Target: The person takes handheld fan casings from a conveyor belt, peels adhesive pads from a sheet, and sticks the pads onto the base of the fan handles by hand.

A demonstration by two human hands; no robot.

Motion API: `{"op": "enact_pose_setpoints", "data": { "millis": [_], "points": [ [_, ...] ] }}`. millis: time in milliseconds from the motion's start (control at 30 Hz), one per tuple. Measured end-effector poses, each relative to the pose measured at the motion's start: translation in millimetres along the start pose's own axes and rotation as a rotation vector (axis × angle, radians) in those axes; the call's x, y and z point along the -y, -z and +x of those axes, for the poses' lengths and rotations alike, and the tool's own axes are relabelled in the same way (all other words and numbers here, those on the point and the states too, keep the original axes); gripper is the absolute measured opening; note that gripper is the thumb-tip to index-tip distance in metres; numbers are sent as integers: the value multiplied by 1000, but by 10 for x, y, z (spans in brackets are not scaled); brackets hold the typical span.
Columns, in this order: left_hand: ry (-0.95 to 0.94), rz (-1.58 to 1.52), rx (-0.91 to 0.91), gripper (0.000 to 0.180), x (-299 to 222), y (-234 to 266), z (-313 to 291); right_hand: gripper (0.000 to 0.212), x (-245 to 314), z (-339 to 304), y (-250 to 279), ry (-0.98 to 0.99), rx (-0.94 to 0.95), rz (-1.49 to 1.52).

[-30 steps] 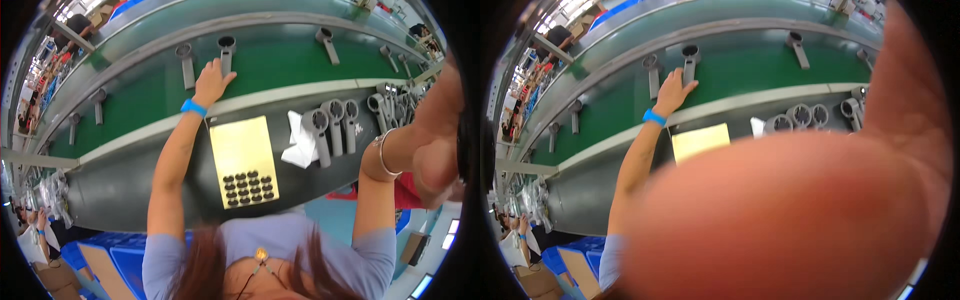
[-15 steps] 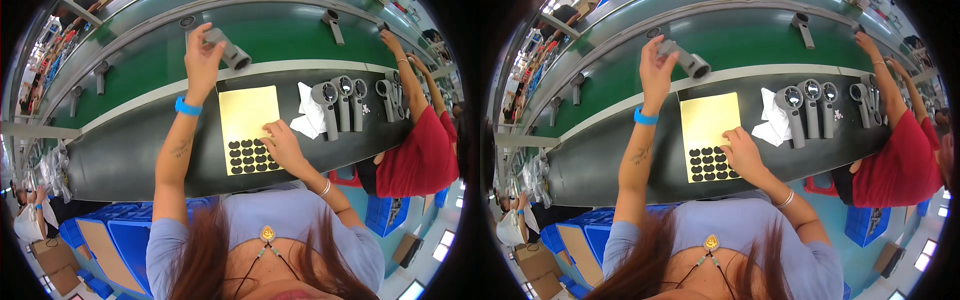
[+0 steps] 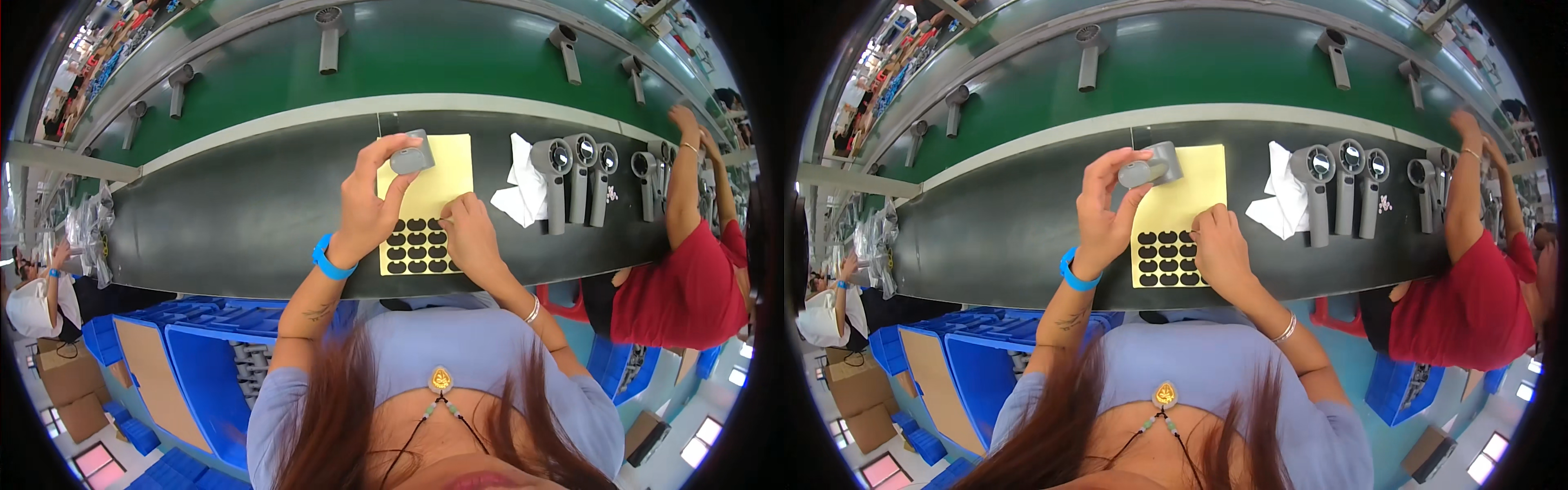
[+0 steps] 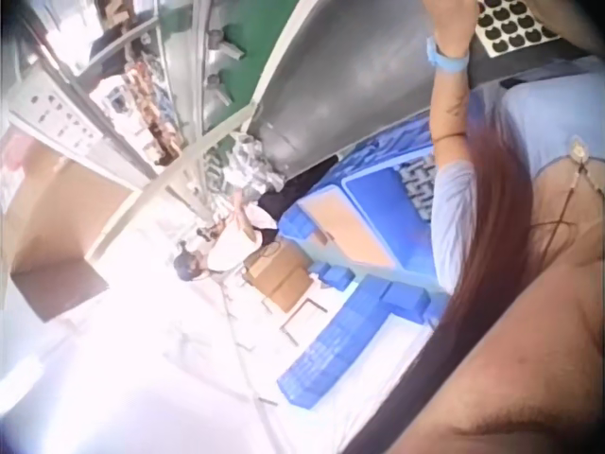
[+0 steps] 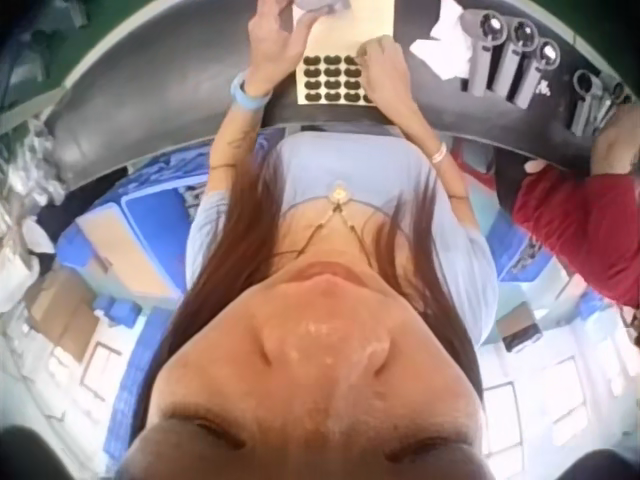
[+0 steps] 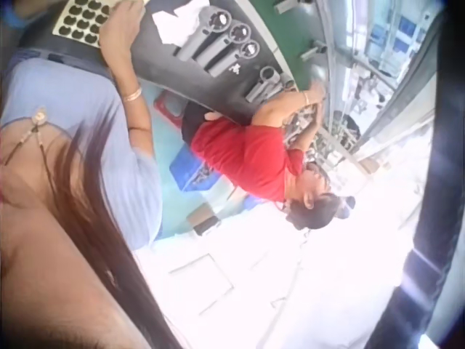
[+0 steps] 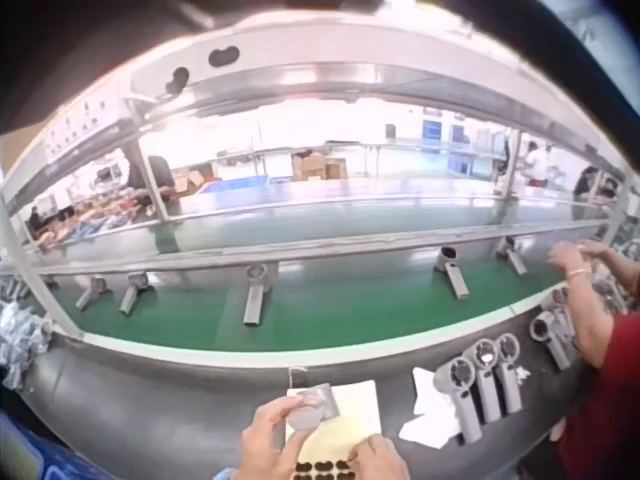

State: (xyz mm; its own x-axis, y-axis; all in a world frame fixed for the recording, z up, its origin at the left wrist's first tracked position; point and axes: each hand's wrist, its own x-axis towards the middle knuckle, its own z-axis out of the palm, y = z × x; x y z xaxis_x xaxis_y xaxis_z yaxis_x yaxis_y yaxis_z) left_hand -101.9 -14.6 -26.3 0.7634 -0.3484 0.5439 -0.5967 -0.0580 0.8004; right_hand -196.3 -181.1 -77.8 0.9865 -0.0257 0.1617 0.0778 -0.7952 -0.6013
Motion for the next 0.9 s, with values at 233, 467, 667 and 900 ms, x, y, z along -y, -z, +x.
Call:
{"op": "enact_pose_setpoints", "data": {
  "millis": [233,467,667,900],
  "points": [
    [86,-157,-64,43,-11,-29,-75,13,-35,22,95,24,52,125],
    [-111,191,-76,38,-124,-24,-64,5,138,116,676,-88,-137,544],
    [-26,171,-57,37,-265,-161,-121,11,453,156,890,38,-185,681],
    [161,-129,7,34,-230,-183,-185,8,422,200,974,169,-168,547]
  ]
}}
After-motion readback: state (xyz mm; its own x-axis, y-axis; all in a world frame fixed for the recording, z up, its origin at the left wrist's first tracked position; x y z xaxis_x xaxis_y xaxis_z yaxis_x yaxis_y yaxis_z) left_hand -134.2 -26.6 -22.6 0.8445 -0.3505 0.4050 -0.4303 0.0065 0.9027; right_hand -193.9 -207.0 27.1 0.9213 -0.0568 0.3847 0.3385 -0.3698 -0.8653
